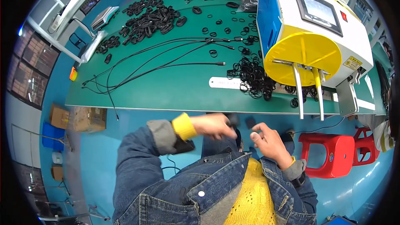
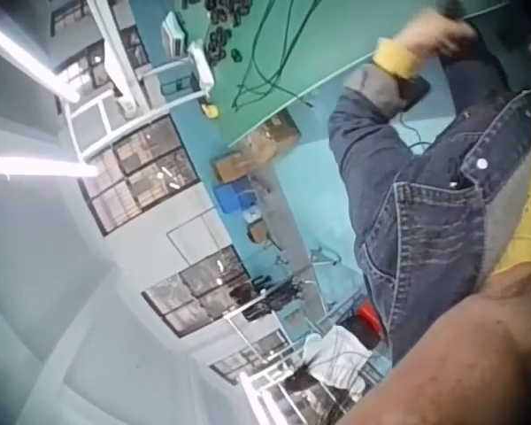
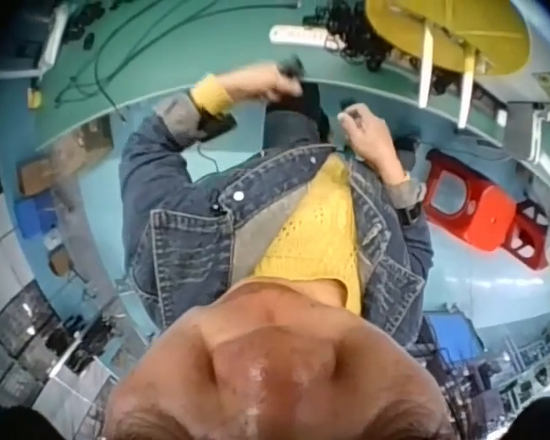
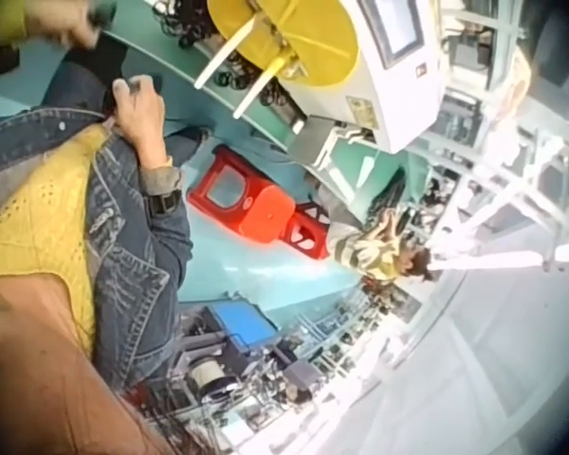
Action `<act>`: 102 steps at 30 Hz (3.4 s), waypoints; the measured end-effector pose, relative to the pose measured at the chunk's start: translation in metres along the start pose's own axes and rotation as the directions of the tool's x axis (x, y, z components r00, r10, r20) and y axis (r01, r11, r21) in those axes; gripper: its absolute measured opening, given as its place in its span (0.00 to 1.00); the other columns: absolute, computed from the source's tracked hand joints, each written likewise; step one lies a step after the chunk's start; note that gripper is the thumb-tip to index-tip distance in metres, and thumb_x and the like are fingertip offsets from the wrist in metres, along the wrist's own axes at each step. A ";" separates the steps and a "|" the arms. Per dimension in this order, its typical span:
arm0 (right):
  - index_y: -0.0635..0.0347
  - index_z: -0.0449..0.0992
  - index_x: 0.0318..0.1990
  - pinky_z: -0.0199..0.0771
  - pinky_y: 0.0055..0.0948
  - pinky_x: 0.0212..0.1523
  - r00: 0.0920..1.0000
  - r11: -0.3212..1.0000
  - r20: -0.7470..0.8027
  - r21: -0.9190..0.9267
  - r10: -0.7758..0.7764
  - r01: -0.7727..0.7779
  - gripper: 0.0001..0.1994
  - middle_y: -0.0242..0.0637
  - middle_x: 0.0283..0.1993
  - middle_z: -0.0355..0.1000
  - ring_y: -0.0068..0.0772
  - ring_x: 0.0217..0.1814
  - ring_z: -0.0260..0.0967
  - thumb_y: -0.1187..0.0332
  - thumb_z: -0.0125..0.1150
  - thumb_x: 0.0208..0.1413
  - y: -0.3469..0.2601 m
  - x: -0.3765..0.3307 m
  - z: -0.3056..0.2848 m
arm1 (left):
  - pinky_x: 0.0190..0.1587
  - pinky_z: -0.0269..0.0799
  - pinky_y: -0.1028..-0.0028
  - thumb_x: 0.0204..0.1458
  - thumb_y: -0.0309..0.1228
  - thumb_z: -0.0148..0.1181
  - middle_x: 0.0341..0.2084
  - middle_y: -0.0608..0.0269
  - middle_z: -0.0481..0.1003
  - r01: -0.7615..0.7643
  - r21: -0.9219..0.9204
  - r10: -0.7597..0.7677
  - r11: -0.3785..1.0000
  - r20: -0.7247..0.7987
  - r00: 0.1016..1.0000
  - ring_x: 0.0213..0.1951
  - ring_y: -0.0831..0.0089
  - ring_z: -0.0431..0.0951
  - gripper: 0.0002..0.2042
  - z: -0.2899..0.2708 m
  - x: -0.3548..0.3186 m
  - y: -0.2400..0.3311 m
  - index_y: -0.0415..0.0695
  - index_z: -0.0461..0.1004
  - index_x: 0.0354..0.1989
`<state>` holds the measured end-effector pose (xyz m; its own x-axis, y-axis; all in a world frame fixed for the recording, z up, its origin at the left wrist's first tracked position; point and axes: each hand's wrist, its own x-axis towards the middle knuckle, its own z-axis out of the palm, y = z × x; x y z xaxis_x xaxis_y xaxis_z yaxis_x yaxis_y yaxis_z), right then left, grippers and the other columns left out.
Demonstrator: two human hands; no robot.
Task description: The person picks up a cable, winds it around the rods of a machine, and removes the coiled cable. They then secure the coil with a tie and place it on the table.
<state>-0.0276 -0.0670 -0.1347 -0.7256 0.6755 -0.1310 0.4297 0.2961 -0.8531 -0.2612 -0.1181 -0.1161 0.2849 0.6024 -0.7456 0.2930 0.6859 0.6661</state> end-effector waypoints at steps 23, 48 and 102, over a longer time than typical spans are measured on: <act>0.65 0.71 0.31 0.63 0.28 0.22 0.998 0.996 -0.049 -0.076 -0.040 0.036 0.09 0.39 0.17 0.67 0.31 0.18 0.65 0.67 0.59 0.48 0.008 -0.013 0.003 | 0.43 0.60 0.63 0.46 0.29 0.56 0.33 0.60 0.68 0.191 0.805 0.722 0.561 -0.590 0.362 0.40 0.58 0.66 0.04 -0.177 -0.006 -0.029 0.47 0.68 0.29; 0.65 0.74 0.40 0.72 0.30 0.31 0.544 0.455 -0.377 -0.890 -0.750 0.010 0.15 0.43 0.33 0.71 0.40 0.29 0.69 0.81 0.63 0.41 0.026 -0.067 -0.064 | 0.24 0.65 0.81 0.47 0.21 0.56 0.18 0.64 0.72 -0.766 0.603 0.973 0.224 -0.095 0.210 0.20 0.81 0.70 0.02 0.088 0.029 0.078 0.37 0.72 0.30; 0.64 0.77 0.30 0.64 0.20 0.23 0.347 0.996 -0.934 -0.089 -0.088 0.013 0.07 0.32 0.18 0.69 0.17 0.20 0.64 0.69 0.59 0.49 0.075 -0.067 -0.134 | 0.23 0.66 0.75 0.45 0.25 0.62 0.18 0.58 0.70 -0.480 0.873 0.969 0.082 -0.182 -0.166 0.19 0.67 0.69 0.08 0.106 0.011 0.144 0.38 0.76 0.34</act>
<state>0.1260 0.0005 -0.1224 0.2124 0.8387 0.5015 0.4663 0.3640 -0.8063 -0.1188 -0.0554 -0.0264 0.0705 0.6392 0.7658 0.6841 -0.5897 0.4292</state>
